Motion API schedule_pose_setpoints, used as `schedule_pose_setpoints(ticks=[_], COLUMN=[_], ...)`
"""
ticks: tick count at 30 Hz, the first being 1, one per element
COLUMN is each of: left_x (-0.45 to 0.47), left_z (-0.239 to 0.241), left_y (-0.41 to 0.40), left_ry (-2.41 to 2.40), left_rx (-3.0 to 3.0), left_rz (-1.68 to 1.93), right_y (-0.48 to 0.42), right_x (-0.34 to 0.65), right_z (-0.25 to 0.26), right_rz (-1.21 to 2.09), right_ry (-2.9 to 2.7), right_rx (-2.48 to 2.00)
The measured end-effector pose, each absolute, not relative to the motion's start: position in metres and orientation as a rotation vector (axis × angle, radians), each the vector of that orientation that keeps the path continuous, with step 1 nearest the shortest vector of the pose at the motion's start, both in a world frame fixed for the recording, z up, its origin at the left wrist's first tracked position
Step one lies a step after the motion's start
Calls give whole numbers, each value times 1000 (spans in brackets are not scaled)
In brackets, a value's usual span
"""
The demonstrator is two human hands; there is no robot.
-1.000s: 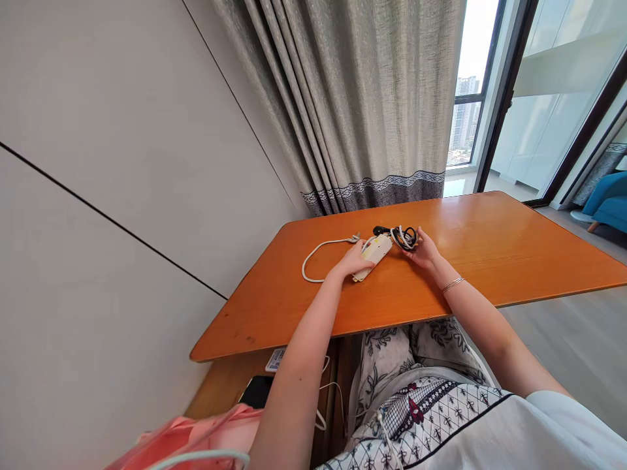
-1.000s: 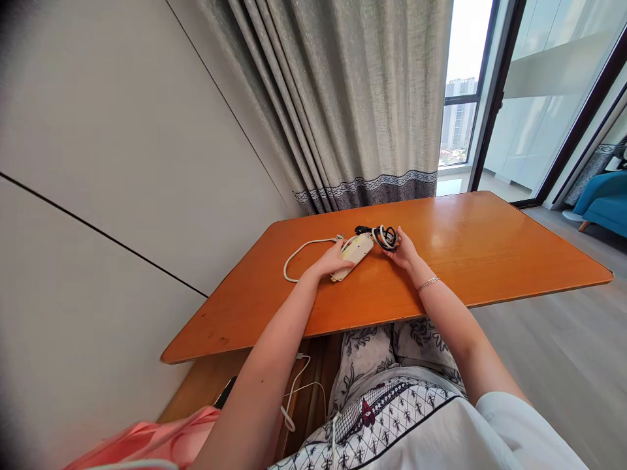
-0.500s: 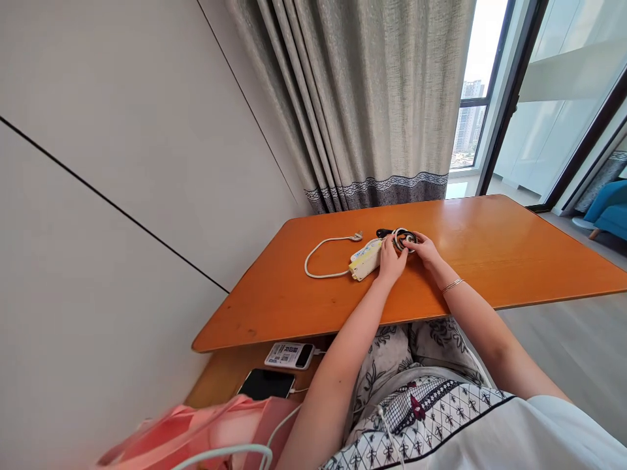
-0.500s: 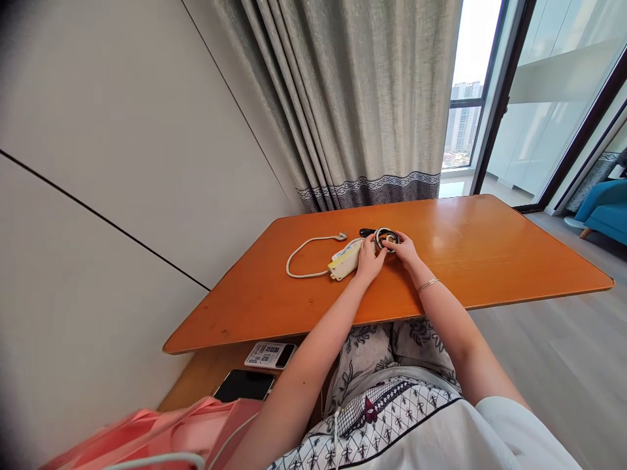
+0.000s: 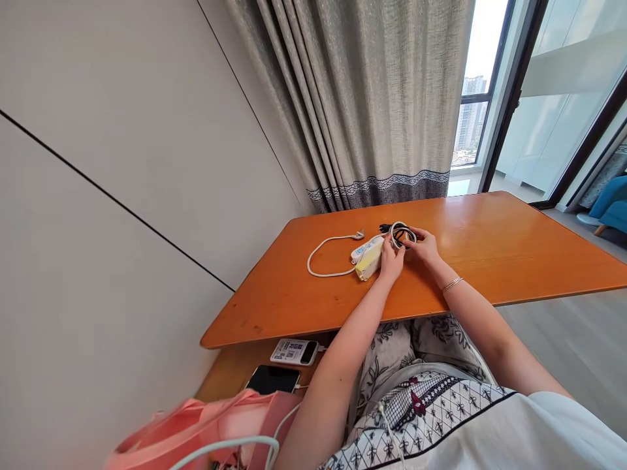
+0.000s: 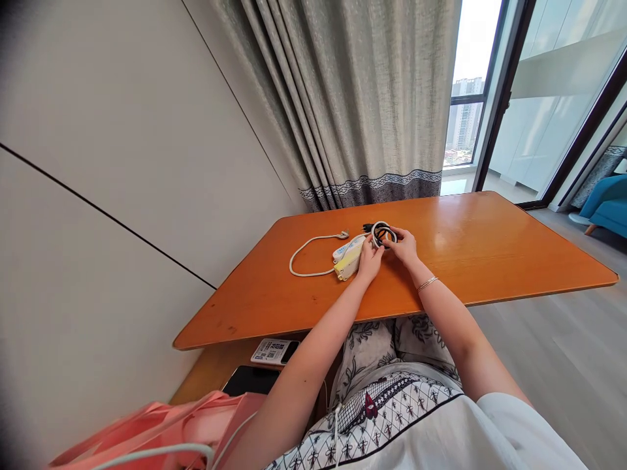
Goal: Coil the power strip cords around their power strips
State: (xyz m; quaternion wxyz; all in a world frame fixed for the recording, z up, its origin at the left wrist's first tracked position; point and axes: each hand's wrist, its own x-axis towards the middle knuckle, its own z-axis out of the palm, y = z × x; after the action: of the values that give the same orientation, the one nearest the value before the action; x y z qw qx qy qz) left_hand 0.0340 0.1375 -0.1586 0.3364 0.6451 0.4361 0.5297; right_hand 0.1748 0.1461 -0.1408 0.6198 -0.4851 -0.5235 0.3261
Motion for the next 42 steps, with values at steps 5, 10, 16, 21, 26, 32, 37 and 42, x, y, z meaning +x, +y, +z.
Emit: schedule_pose_setpoints(ticks=[5,10,16,21,26,32,37,42], left_x=[28,27,25,28,31,31,31,28], left_z=[-154,-153,-153,-153,-154,-155,-160,-165], left_y=[142,143,138,137,140,142,147,151], left_ry=[1137,1039,1106,1081,1023,1109,1049,1044], left_rx=[1606,1556,1658,1618,1547,1580,1516,1524], left_rz=[1342,1310,1286,1280,1291,1390,1426,1462], right_y=[144,141,135,135,139,143,140,138], right_x=[175,172,171,173,177,178,179,178], right_z=[-139,-136,-131,-131,-135,-136,-135,-138], right_rz=[753,791,832,921,1010,942,862,736], right_ry=[-1226,-1234,-1186,-1143,-1172,-1270,-1335,-1337], right_rx=[-1093,-1042,-1015,-963,-962,-1026,-1117,-1222])
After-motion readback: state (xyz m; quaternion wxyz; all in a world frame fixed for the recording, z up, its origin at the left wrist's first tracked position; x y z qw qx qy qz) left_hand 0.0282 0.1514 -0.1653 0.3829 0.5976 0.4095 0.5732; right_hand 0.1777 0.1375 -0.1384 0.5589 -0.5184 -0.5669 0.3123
